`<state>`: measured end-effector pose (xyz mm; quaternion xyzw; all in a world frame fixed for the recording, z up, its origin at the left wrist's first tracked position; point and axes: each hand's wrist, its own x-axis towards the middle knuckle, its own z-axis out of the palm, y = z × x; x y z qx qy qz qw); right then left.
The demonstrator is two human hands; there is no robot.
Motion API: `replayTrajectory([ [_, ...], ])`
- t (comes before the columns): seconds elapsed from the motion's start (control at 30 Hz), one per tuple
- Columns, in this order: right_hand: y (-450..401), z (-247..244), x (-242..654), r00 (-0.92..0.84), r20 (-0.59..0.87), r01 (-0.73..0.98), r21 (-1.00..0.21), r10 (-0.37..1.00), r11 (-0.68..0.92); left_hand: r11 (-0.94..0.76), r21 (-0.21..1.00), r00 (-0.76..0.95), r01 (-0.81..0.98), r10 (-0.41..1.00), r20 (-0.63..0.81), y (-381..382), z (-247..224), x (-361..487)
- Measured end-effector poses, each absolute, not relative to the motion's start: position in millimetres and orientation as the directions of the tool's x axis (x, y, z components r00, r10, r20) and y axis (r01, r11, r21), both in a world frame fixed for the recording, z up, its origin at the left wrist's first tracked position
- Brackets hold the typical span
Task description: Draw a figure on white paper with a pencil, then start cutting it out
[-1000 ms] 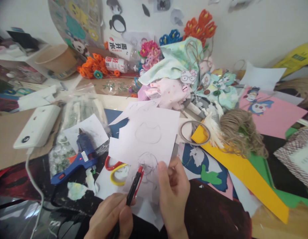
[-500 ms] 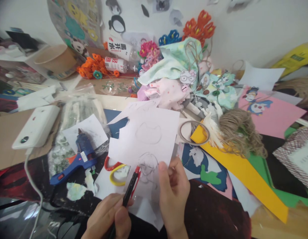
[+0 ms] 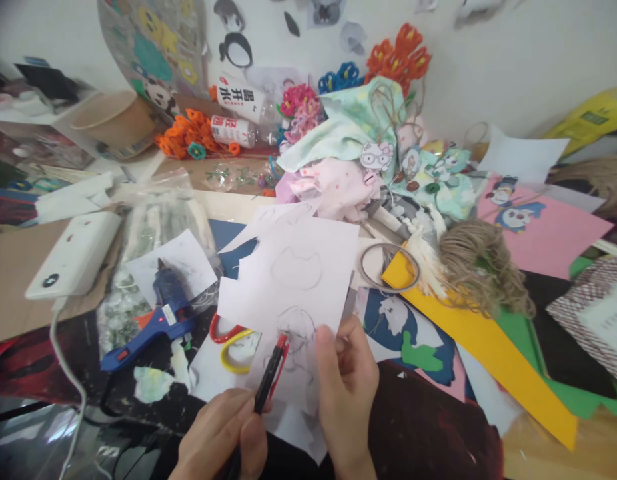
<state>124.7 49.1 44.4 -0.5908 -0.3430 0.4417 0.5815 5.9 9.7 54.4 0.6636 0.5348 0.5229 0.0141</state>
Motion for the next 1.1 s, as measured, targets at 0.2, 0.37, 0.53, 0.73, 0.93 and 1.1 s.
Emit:
replayTrajectory([
  [0.2,47.9,45.5,124.6,0.366,-0.147,-0.149,-0.984,0.919,-0.098,-0.444,0.561,-0.187,0.698,0.643,0.743,9.2,48.6,6.4],
  [0.37,46.6,43.5,124.7,0.366,-0.146,-0.153,-0.984,0.919,-0.096,-0.432,0.568,-0.12,0.7,0.714,0.69,5.6,49.1,5.4],
  [0.53,46.4,43.7,125.0,0.367,-0.145,-0.148,-0.984,0.919,-0.097,-0.473,0.544,-0.141,0.693,0.651,0.746,7.2,43.6,5.8],
  [0.73,47.8,42.0,125.8,0.37,-0.148,-0.166,-0.982,0.917,-0.091,-0.429,0.602,-0.116,0.674,0.742,0.66,2.1,48.8,2.5],
  [0.93,47.3,41.6,126.1,0.368,-0.143,-0.17,-0.982,0.919,-0.085,-0.404,0.632,-0.103,0.662,0.785,0.61,-3.8,51.3,-3.3],
  [1.1,46.6,42.2,126.6,0.368,-0.137,-0.147,-0.985,0.92,-0.088,-0.429,0.599,-0.128,0.676,0.733,0.668,-1.3,47.0,-0.4],
])
